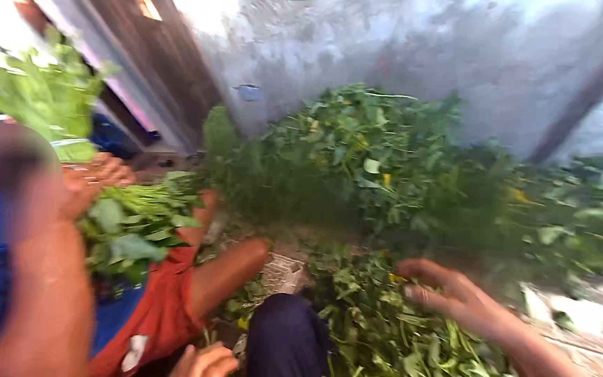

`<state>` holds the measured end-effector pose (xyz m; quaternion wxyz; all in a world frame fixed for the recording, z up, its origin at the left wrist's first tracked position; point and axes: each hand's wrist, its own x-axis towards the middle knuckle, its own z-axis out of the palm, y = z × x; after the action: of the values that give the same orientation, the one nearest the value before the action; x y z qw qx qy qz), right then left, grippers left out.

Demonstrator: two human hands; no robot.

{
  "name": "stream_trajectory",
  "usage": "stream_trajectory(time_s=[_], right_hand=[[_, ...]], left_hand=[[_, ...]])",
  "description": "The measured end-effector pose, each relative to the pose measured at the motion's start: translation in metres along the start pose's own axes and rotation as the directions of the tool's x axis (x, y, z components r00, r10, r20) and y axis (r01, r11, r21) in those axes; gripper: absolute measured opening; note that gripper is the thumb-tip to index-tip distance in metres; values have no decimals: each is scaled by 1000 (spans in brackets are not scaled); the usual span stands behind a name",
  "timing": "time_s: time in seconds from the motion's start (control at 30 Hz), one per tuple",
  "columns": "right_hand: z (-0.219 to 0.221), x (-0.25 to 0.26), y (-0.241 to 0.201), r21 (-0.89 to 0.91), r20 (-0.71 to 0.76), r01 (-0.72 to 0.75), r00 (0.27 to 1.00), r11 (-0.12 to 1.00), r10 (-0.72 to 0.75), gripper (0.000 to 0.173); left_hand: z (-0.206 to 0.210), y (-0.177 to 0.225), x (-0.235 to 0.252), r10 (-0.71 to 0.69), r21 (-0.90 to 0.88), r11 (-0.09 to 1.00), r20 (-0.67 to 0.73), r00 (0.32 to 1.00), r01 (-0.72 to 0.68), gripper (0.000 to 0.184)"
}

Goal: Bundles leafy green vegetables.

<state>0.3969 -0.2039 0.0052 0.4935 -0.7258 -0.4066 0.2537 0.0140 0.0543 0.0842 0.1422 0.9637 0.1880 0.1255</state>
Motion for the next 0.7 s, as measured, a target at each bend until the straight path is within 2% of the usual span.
stream_trajectory(time_s=[0.07,0.1,0.17,0.2,0.23,0.3,0.33,0.37,0.43,0.5,0.57,0.63,0.67,0.7], right_hand=[[-30,10,59,33,-121,-251,960,968,253,51],[-36,12,87,62,-126,-374,917,925,379,46],[-28,10,143,84,-167,-590,786,803,595,36],[-15,4,169,86,-224,-678,701,730,678,34],[0,-5,189,98,-303,-766,585,635,752,35],[31,-30,199,182,-404,-881,337,436,850,45],[47,-44,201,198,-404,-913,255,356,878,48],[63,-56,206,192,-373,-936,208,294,904,49],[90,-71,223,130,-290,-966,177,222,940,48],[98,-75,222,88,-266,-973,185,215,946,43],[97,-72,206,94,-425,-938,264,332,866,39],[98,-66,185,121,-654,-833,342,539,675,37],[98,-62,177,114,-714,-777,369,619,595,37],[98,-59,171,109,-718,-749,395,653,573,37]], left_hand=[[-8,16,43,86,-2,996,-5,996,-86,54],[-7,26,69,150,-8,989,17,989,-150,53],[11,46,123,298,-4,954,62,953,-298,57],[27,54,150,369,12,929,73,927,-371,59],[43,64,176,410,14,910,114,905,-414,60],[67,89,218,391,-54,918,298,871,-393,60],[79,100,235,360,-90,931,397,844,-354,60],[91,107,248,334,-129,942,469,817,-311,58],[118,112,260,320,-227,946,527,788,-233,57],[140,109,259,318,-276,942,558,767,-190,57],[146,111,255,281,-159,959,635,720,-234,58],[143,115,252,249,-75,960,677,693,-271,57],[141,116,252,254,-87,960,671,697,-265,56],[140,116,252,268,-119,960,653,709,-254,55]])
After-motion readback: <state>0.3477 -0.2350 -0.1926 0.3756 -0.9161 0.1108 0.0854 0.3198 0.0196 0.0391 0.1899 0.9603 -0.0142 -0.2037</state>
